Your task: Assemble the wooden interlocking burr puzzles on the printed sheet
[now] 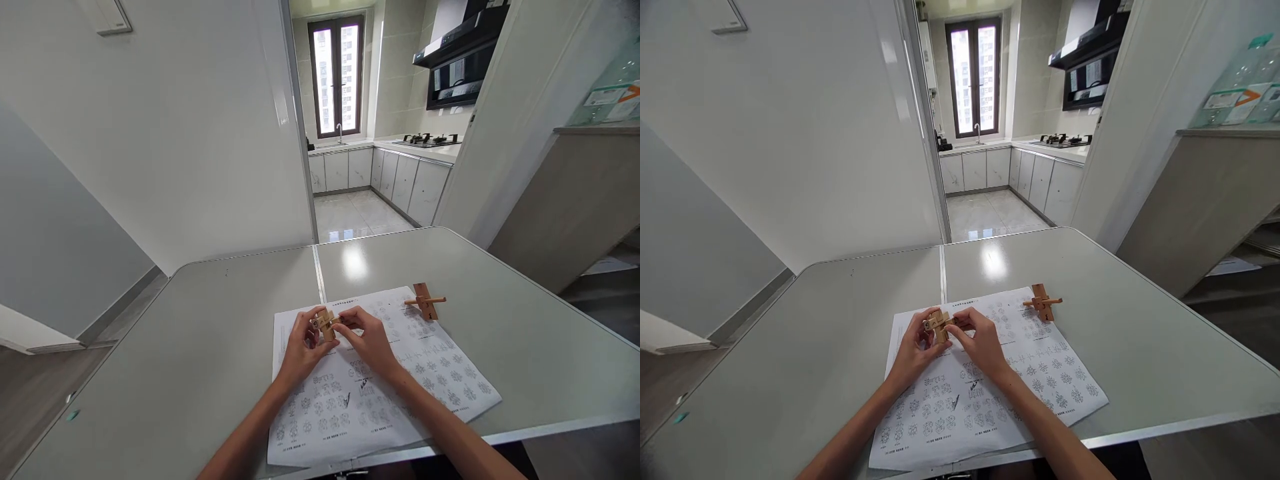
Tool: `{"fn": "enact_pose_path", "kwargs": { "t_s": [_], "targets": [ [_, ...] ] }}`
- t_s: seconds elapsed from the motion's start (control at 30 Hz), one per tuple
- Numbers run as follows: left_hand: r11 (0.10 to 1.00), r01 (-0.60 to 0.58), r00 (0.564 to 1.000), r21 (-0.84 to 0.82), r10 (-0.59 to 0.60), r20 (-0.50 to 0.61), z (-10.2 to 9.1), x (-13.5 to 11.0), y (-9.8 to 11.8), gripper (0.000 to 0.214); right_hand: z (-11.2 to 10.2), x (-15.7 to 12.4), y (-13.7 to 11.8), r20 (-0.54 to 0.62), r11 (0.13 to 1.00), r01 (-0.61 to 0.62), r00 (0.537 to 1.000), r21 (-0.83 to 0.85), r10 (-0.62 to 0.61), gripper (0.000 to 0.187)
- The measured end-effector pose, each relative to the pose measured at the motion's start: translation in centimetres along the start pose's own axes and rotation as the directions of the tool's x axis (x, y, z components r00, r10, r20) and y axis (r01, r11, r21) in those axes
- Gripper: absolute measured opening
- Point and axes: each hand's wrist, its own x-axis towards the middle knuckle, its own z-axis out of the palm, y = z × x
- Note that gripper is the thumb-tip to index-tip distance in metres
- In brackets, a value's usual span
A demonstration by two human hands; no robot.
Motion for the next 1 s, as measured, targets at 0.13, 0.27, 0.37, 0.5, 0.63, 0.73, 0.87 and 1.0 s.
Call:
{"fn": "enact_pose_path", "kwargs": {
  "t_s": [0.13,0.27,0.37,0.5,0.63,0.73,0.87,1.0],
  "targets": [
    [0.999,-0.024,0.999,0.029,0.023,0.023,0.03,-0.11,-0.14,0.062,-0.03,-0.02,0.09,0.000,1.000,0.010,1.000,-0.008,-0.010,0.030],
    [0.999,-0.030,0.999,0.033,0.029,0.025,0.03,-0.13,-0.29,0.061,-0.05,0.06,0.18,-0.011,0.999,0.022,1.000,-0.031,-0.022,0.029],
    [0.999,-0.033,0.999,0.034,0.033,0.016,0.08,-0.11,-0.33,0.061,-0.06,0.08,0.19,-0.018,0.998,0.030,0.999,-0.049,-0.031,0.030],
    [0.997,-0.042,0.999,0.072,0.042,-0.003,0.11,-0.08,-0.30,0.059,-0.06,-0.02,0.19,-0.025,0.998,0.033,0.999,-0.059,-0.035,0.029],
    [0.989,-0.074,0.997,0.130,0.078,-0.026,0.11,-0.07,-0.25,0.055,-0.05,-0.09,0.45,-0.017,0.997,0.033,0.999,-0.064,-0.035,0.028],
    [0.983,-0.097,0.994,0.155,0.104,-0.041,0.17,-0.11,-0.22,0.053,0.00,-0.08,0.68,-0.018,0.997,0.028,0.999,-0.071,-0.029,0.029],
    [0.982,-0.107,0.993,0.158,0.114,-0.037,0.24,-0.20,-0.22,0.051,0.05,-0.07,0.71,-0.018,0.996,0.029,0.999,-0.081,-0.030,0.030],
    [0.977,-0.115,0.992,0.179,0.122,-0.030,0.26,-0.23,-0.25,0.050,-0.01,-0.13,0.73,-0.015,0.995,0.032,0.999,-0.095,-0.033,0.029]
  ]
}}
